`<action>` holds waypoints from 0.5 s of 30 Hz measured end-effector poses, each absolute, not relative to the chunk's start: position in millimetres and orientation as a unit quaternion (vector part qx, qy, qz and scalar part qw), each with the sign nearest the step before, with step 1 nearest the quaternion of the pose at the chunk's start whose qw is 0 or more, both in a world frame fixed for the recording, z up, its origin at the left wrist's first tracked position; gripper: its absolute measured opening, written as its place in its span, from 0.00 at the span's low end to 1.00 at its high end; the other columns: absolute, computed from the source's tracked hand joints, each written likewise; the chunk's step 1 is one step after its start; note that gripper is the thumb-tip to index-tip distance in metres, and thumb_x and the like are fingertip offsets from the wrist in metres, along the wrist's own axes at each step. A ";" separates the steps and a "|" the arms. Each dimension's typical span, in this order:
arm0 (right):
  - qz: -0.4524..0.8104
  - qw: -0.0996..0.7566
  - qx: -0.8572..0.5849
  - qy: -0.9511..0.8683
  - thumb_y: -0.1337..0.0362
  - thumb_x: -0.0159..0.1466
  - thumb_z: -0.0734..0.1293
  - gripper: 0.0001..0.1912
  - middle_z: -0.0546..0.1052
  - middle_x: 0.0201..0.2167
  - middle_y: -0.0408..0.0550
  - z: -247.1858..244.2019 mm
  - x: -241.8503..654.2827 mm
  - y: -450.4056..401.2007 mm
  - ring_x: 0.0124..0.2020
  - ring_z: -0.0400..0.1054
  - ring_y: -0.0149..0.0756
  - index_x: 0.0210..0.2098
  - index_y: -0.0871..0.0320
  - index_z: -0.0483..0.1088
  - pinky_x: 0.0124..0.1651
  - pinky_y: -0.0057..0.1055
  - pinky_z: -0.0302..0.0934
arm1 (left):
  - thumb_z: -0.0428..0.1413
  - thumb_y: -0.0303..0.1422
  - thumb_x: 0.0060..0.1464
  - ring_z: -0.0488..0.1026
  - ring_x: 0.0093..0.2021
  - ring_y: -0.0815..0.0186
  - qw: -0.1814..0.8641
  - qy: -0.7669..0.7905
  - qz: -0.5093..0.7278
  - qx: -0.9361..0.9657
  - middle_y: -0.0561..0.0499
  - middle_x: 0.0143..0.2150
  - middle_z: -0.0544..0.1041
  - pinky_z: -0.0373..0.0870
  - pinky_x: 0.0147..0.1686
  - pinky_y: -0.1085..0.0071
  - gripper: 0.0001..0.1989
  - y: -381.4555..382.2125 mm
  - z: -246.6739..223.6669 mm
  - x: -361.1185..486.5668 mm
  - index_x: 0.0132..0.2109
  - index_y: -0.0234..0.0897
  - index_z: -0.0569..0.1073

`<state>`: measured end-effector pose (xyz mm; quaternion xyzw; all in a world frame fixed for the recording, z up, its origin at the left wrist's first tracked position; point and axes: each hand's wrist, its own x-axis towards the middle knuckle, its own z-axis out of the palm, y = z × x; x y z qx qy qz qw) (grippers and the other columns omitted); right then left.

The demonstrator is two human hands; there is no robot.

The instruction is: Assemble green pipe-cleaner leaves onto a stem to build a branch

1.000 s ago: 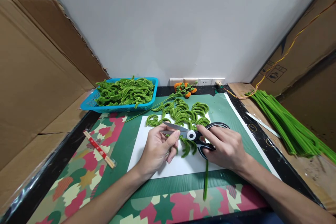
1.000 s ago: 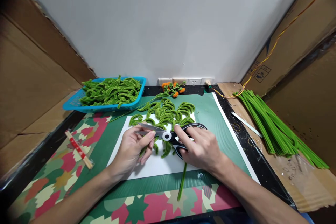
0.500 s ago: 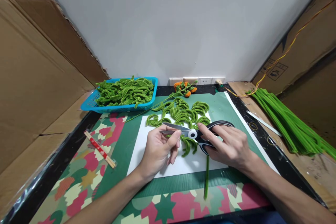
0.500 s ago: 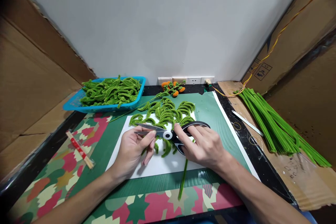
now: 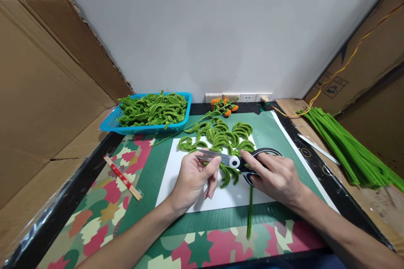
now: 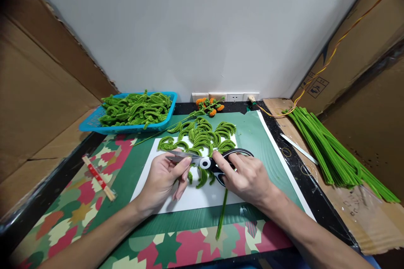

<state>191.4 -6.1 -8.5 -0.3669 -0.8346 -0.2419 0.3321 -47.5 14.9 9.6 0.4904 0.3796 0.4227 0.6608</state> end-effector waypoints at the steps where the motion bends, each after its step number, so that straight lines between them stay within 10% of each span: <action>1: -0.240 0.331 -0.363 -0.837 0.75 0.65 0.63 0.23 0.71 0.23 0.41 -9.1 192.0 -5.5 0.21 0.63 0.31 0.57 0.62 0.77 0.27 0.31 0.57 | 0.68 0.46 0.59 0.68 0.09 0.73 0.660 0.380 0.420 0.494 0.59 0.18 0.69 0.57 0.09 0.83 0.24 15.0 9.9 -47.8 0.28 0.34 0.69; 15: -0.189 0.339 -0.472 -0.791 0.72 0.59 0.66 0.26 0.78 0.35 0.51 0.4 199.1 7.5 0.38 0.71 0.47 0.58 0.61 0.74 0.41 0.39 0.65 | 0.72 0.43 0.54 0.69 0.11 0.75 0.643 0.396 0.443 0.483 0.56 0.27 0.78 0.58 0.08 0.83 0.20 23.5 9.8 -53.1 0.39 0.33 0.75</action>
